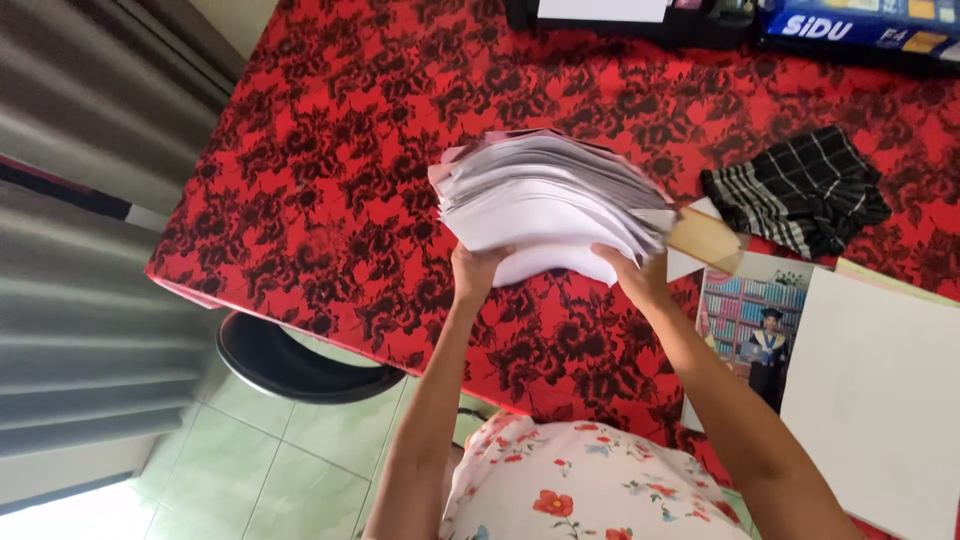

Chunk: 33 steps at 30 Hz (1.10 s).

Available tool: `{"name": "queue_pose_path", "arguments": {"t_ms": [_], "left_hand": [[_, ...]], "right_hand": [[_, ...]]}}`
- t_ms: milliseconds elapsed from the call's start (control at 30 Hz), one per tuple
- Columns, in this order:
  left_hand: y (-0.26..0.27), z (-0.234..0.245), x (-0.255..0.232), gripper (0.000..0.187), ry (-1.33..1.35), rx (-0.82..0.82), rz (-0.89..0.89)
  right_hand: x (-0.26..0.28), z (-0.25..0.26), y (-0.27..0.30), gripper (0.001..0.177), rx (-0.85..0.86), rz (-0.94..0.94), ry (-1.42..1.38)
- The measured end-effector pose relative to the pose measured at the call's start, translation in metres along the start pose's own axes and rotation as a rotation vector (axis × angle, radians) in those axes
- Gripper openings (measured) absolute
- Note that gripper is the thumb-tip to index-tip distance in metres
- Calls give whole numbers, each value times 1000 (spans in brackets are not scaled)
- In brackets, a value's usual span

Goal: Organizing and sorting a large volume of paperwork, books, and folders from a table and placing them onto a bookshelf.

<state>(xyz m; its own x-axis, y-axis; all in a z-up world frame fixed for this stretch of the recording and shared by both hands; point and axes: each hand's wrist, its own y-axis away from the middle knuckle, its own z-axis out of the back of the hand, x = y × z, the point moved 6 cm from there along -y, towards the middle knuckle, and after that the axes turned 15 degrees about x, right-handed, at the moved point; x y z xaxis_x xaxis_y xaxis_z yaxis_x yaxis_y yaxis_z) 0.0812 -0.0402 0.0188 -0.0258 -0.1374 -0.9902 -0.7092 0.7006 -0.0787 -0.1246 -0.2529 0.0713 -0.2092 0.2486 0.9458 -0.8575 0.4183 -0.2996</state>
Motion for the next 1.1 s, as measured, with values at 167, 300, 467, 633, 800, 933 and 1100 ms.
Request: {"name": "queue_pose_path", "arguments": {"t_ms": [167, 300, 467, 633, 800, 933, 1100], "left_hand": [[4, -2, 0, 45, -5, 72, -79], [-4, 6, 18, 45, 52, 131, -36], [-2, -1, -15, 55, -113, 138, 19], [10, -32, -43, 70, -268, 359, 195], [43, -80, -7, 83, -181, 640, 384], [90, -131, 39, 84, 156, 751, 774], [136, -225, 38, 83, 125, 979, 944]], "right_hand": [[-10, 3, 9, 52, 92, -211, -172], [-60, 0, 4, 62, 232, -283, -137], [-23, 9, 1, 69, 184, -139, 247], [-27, 30, 61, 52, 121, -570, -90], [-5, 31, 159, 61, -149, -720, -270], [11, 25, 266, 72, -392, -766, -484], [26, 16, 388, 69, -690, -706, -637]]}}
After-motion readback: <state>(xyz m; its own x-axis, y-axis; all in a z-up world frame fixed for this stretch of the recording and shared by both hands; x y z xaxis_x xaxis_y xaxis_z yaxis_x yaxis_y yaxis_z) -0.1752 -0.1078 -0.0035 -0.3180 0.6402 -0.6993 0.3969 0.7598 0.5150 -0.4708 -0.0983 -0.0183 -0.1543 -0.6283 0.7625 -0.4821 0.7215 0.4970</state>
